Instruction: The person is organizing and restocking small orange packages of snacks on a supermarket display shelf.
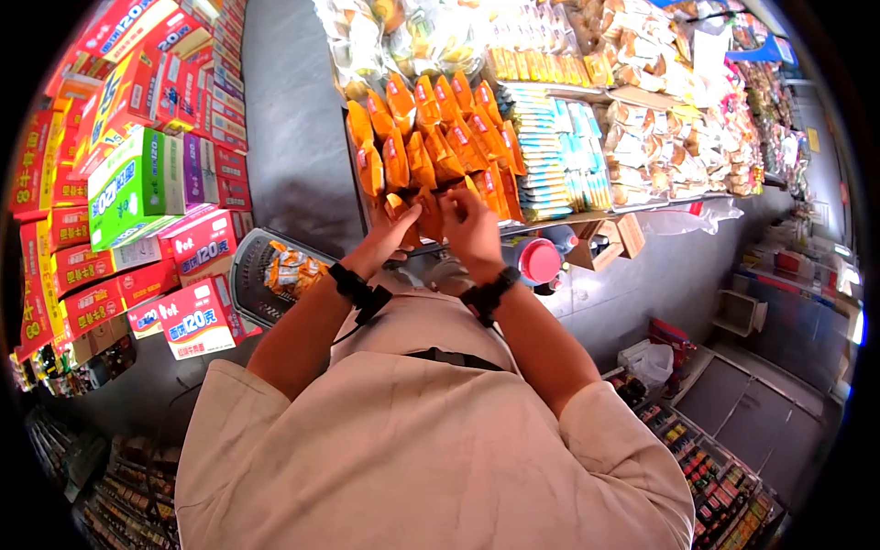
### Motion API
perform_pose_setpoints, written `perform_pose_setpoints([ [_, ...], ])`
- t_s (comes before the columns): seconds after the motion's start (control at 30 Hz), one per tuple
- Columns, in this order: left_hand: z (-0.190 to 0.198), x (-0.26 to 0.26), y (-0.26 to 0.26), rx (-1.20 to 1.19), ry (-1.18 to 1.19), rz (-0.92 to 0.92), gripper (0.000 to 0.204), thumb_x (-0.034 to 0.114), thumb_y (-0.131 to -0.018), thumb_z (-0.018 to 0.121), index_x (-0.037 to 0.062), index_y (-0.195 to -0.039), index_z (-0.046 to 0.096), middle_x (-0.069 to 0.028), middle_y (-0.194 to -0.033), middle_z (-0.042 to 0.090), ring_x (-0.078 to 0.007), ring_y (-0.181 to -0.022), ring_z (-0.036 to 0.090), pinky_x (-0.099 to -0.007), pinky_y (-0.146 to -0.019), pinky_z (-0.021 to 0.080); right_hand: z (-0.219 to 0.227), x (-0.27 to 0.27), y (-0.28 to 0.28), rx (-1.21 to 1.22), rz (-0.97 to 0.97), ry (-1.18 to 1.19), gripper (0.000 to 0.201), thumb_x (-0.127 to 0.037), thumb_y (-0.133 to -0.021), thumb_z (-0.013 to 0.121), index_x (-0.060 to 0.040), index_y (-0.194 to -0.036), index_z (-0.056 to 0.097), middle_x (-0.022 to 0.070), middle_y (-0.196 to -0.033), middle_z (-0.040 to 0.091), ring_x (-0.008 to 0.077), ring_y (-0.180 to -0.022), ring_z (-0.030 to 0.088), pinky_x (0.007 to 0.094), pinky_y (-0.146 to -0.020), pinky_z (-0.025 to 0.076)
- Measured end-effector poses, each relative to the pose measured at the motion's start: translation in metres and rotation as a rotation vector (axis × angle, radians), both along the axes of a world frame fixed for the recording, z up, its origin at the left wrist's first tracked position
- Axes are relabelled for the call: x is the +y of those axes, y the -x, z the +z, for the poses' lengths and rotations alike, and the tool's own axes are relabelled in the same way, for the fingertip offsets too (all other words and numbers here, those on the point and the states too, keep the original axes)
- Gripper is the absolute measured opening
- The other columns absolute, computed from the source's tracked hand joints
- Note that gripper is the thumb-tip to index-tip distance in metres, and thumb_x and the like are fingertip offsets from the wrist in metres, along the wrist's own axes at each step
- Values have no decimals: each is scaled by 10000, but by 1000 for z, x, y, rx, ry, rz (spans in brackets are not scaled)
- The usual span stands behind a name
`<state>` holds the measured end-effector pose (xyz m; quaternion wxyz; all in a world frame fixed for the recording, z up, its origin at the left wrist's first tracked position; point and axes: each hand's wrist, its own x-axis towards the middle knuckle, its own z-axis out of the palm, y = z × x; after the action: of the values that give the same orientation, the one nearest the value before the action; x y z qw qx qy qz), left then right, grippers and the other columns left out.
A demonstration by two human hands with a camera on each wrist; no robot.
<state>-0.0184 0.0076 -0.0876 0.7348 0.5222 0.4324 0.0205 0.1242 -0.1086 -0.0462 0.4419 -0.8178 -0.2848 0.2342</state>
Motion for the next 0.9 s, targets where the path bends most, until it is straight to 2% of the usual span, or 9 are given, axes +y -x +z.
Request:
perform_pose_setpoints([
  [0.03,14,1,3,44,57,-45,866,616,-930,634,118,-1503,217,-124,-1214,619,-164,-733,674,-301,-594,553,10,1,0,-107,7,-150,202,-183,-962,700,12,-1015,685,92,-707,672,108,-618,608,300,-573,477],
  [0.17,46,-2,14,53,44,-101,797,631,-989,512,221,-1577,165,-140,-1331,560,-199,-716,689,-301,-582,562,55,-35,-14,-125,142,9,153,-142,-947,687,10,-954,670,120,-687,660,131,-574,611,306,-549,468],
  [0.2,45,-2,18,52,67,-95,780,625,-1003,480,239,-1590,140,-148,-1352,549,-202,-708,688,-303,-577,562,57,-44,-18,-180,219,-67,147,-148,-951,703,-2,-965,688,16,-610,565,48,-546,481,261,-497,380],
  [0.27,30,0,25,-3,107,-96,825,613,-1009,469,217,-1616,75,-139,-1487,434,-187,-818,680,-321,-575,562,68,-63,-26,-114,293,104,133,-151,-924,700,-24,-961,685,169,-722,673,283,-625,687,356,-586,517],
  [0.33,27,-3,25,-45,44,-39,673,533,-1057,404,201,-1603,192,-103,-1434,505,-176,-980,655,-334,-584,556,53,-85,-35,-171,353,10,147,-166,-913,707,-30,-965,687,170,-742,685,315,-668,699,382,-618,537],
  [0.47,28,-14,28,85,97,70,522,503,-1077,366,164,-1452,496,-17,-1190,660,-130,-996,619,-251,-674,499,42,-116,-55,-141,516,125,136,-209,-907,708,-80,-944,685,125,-784,715,325,-704,704,417,-645,555],
  [0.53,-10,-16,30,-170,77,21,639,587,-1047,351,167,-1525,421,-65,-1433,570,-245,-1191,576,-427,-958,461,21,-131,-65,-252,585,102,141,-238,-911,695,-108,-965,678,116,-784,718,331,-706,702,433,-630,558],
  [0.57,-9,-20,30,102,52,64,594,529,-1036,396,172,-1508,451,-59,-1367,616,-221,-1183,586,-408,-1001,427,15,-138,-68,-206,612,115,141,-239,-910,693,-111,-965,680,119,-784,716,338,-712,699,440,-633,556],
  [0.9,29,-50,-12,94,15,413,572,531,-974,504,226,-1459,498,23,-1295,647,-154,-1134,593,-362,-995,388,-39,-173,-81,-37,821,6,112,-203,-898,670,-118,-971,683,124,-771,700,355,-721,687,441,-651,550],
])
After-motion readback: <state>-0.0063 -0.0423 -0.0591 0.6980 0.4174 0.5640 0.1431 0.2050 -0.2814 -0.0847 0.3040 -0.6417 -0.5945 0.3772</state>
